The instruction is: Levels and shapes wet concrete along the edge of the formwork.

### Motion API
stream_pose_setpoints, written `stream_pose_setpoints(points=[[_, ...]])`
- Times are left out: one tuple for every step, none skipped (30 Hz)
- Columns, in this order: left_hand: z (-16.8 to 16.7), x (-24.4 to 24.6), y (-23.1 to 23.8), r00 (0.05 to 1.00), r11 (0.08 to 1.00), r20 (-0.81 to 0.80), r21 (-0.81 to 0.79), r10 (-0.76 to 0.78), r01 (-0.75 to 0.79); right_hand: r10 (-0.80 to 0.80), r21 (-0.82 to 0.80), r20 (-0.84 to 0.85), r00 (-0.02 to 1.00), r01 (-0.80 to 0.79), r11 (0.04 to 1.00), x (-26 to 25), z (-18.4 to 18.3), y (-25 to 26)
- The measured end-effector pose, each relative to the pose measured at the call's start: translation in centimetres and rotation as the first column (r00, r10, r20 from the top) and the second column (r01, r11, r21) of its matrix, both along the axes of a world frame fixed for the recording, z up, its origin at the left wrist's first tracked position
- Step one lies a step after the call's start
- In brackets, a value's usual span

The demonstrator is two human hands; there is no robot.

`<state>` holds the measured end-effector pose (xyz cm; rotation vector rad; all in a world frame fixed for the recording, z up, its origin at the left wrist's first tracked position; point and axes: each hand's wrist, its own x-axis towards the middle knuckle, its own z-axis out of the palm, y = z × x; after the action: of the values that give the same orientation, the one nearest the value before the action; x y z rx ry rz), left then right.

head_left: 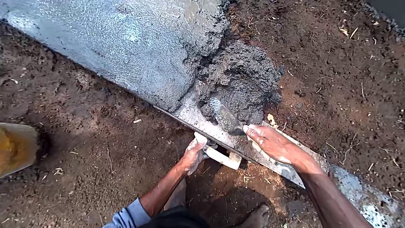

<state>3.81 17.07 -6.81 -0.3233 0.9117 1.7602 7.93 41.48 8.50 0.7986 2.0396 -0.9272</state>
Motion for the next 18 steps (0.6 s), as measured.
stream_pose_setpoints(points=[[0.0, -0.1, 0.0, 1.0, 1.0, -0.003, -0.001, 0.001, -0.001, -0.027, -0.003, -0.027, 0.999, 0.027, 1.0, 0.3, 0.5, 0.6], [0.1, -0.1, 0.0, 1.0, 1.0, -0.005, -0.008, 0.006, -0.006, -0.12, -0.035, -0.056, 0.991, 0.118, 0.992, 0.5, 0.7, 1.0], [0.1, 0.1, 0.0, 1.0, 1.0, -0.004, -0.009, 0.008, -0.008, -0.251, -0.096, -0.079, 0.965, 0.243, 0.965, 0.6, 0.5, 1.1], [0.1, 0.3, 0.0, 1.0, 1.0, -0.01, -0.008, 0.006, -0.006, -0.383, -0.187, -0.079, 0.92, 0.363, 0.913, 0.5, -0.1, 1.0], [0.1, 0.2, 0.0, 1.0, 1.0, -0.018, -0.005, 0.004, -0.004, -0.469, -0.273, -0.047, 0.882, 0.441, 0.855, 0.1, -0.8, 0.9], [0.1, 0.1, 0.1, 1.0, 1.0, -0.025, -0.005, 0.002, -0.002, -0.501, -0.318, -0.007, 0.865, 0.473, 0.822, -0.6, -1.5, 0.6], [0.2, 0.1, 0.2, 0.999, 1.0, -0.032, -0.013, 0.0, -0.001, -0.478, -0.319, 0.024, 0.878, 0.46, 0.829, -1.3, -2.1, 0.0], [0.2, 0.1, 0.2, 0.999, 1.0, -0.044, -0.025, -0.004, 0.003, -0.432, -0.293, 0.037, 0.901, 0.423, 0.857, -2.1, -2.5, -0.5], [0.1, 0.1, 0.2, 0.998, 0.999, -0.055, -0.032, -0.006, 0.004, -0.369, -0.258, 0.038, 0.928, 0.366, 0.894, -2.8, -2.5, -1.0], [0.1, 0.1, 0.1, 0.998, 0.999, -0.067, -0.037, -0.012, 0.009, -0.295, -0.217, 0.043, 0.954, 0.298, 0.93, -3.3, -2.4, -1.3], [0.0, 0.2, 0.0, 0.997, 0.999, -0.074, -0.039, -0.014, 0.012, -0.222, -0.176, 0.057, 0.973, 0.228, 0.958, -3.8, -2.2, -1.5], [0.0, 0.1, 0.0, 0.997, 0.999, -0.078, -0.039, -0.017, 0.014, -0.148, -0.135, 0.068, 0.987, 0.156, 0.978, -4.3, -1.9, -1.7], [0.1, 0.0, 0.1, 0.996, 0.999, -0.086, -0.042, -0.019, 0.016, -0.076, -0.1, 0.072, 0.995, 0.083, 0.992, -4.8, -1.7, -2.0], [0.2, 0.0, 0.1, 0.996, 0.999, -0.092, -0.049, -0.02, 0.015, 0.0, -0.068, 0.076, 0.997, 0.005, 0.998, -5.2, -1.5, -2.3], [0.4, 0.0, 0.1, 0.995, 0.998, -0.093, -0.055, -0.018, 0.013, 0.072, -0.047, 0.091, 0.993, -0.068, 0.997, -5.5, -1.2, -2.5], [0.4, 0.0, 0.2, 0.995, 0.999, -0.094, -0.052, -0.016, 0.011, 0.143, -0.036, 0.106, 0.984, -0.14, 0.99, -5.8, -0.8, -2.6], [0.5, 0.0, 0.2, 0.995, 0.999, -0.094, -0.047, -0.016, 0.012, 0.196, -0.039, 0.115, 0.974, -0.193, 0.98, -5.9, -0.4, -2.5], [0.4, 0.0, 0.2, 0.995, 0.999, -0.095, -0.041, -0.014, 0.01, 0.225, -0.058, 0.112, 0.968, -0.22, 0.974, -5.7, 0.0, -2.0]])
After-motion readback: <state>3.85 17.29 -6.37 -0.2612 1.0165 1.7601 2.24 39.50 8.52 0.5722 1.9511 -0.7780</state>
